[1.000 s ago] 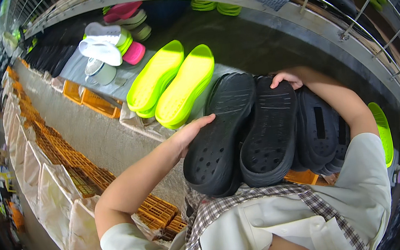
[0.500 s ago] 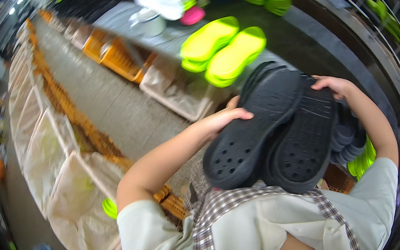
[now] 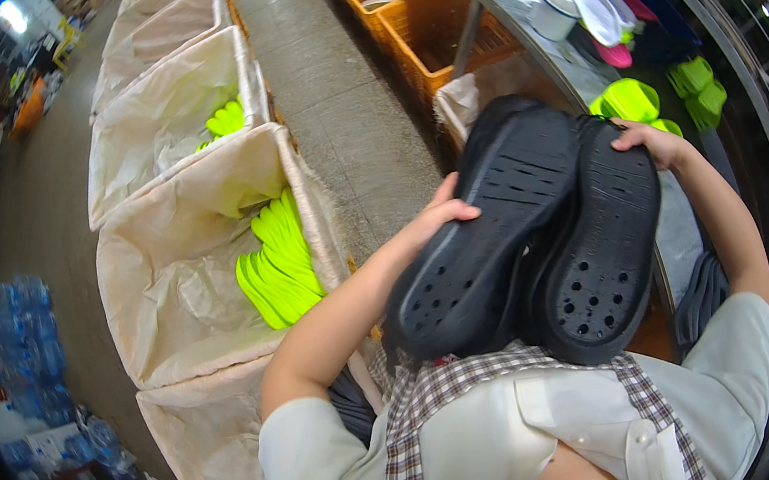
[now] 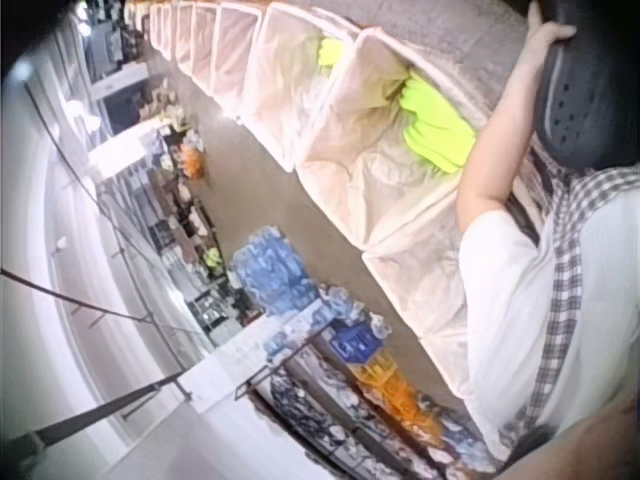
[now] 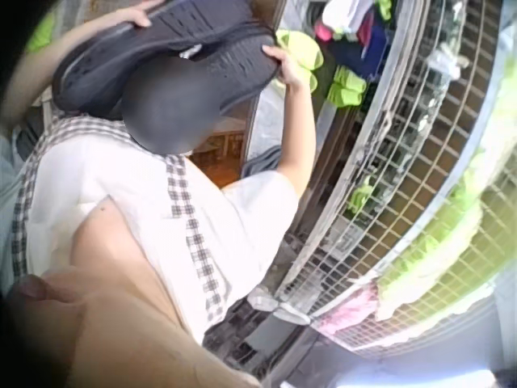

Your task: The person picks up stacks of gray and black slippers, inspects them, and places them into white bins. They also handle a clipboard and papers briefly, then continue sorting bright green slippers into bins.

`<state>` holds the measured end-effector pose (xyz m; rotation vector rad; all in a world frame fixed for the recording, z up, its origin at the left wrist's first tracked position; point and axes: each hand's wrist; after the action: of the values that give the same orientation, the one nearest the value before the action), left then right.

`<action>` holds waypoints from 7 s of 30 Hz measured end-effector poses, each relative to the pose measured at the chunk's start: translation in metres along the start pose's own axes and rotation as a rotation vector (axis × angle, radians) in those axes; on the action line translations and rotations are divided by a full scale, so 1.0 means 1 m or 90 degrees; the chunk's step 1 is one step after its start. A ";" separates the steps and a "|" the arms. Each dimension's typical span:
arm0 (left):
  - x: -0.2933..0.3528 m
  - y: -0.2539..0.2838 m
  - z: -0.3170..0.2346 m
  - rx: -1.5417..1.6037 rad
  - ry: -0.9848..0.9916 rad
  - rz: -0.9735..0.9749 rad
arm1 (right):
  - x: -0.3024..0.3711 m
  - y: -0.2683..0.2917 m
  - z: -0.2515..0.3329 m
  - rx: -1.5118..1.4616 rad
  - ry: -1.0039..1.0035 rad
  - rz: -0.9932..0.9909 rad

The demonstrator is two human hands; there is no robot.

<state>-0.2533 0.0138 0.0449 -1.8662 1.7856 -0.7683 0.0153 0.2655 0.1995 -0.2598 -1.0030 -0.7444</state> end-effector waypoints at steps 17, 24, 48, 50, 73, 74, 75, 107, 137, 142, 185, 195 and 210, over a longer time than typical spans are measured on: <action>0.142 0.165 -0.050 0.548 -0.410 -0.411 | -0.273 -0.221 0.216 -0.256 0.112 0.340; 0.030 0.212 -0.115 0.539 -0.347 -0.553 | -0.339 -0.357 0.304 -0.326 -0.020 0.435; 0.027 0.323 -0.206 0.029 -0.192 -1.092 | -0.372 -0.522 0.295 -0.392 -0.313 0.486; 0.039 0.346 -0.225 -0.026 -0.139 -1.035 | -0.372 -0.525 0.291 -0.383 -0.293 0.487; 0.133 0.377 -0.168 0.114 -0.142 -0.722 | -0.390 -0.443 0.407 -0.418 -0.055 0.418; 0.130 0.374 -0.168 0.170 -0.203 -0.687 | -0.395 -0.427 0.422 -0.434 -0.023 0.422; 0.127 0.372 -0.174 0.159 -0.218 -0.694 | -0.402 -0.409 0.437 -0.442 -0.011 0.390; -0.597 0.778 -0.732 0.330 -0.600 -0.546 | -0.838 -0.290 1.027 -0.613 -0.053 0.352; -1.291 1.351 -1.306 0.069 -0.597 -0.719 | -1.452 -0.347 1.932 -0.564 -0.015 0.161; -1.424 1.453 -1.427 0.157 -0.524 -0.666 | -1.522 -0.345 2.063 -0.616 -0.014 0.123; -1.991 2.155 -2.080 0.179 -0.980 -1.014 | -2.213 -0.810 3.442 -0.007 0.376 0.335; -2.108 2.174 -2.133 0.244 -1.038 -1.285 | -2.286 -1.039 3.639 0.749 0.968 0.116; -2.129 2.193 -2.129 0.278 -1.017 -1.395 | -2.295 -1.184 3.559 1.212 1.189 0.270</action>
<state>-3.3284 2.1159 0.0017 -2.0237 -1.5164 0.1500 -3.8921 2.2736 0.0193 1.5788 0.5026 0.6581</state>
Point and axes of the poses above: each hand's wrist, its own x-axis away from the middle knuckle, its own y-axis out of the back of the hand, z = x × y, and after that the axes turned 13 degrees about -y, right-handed
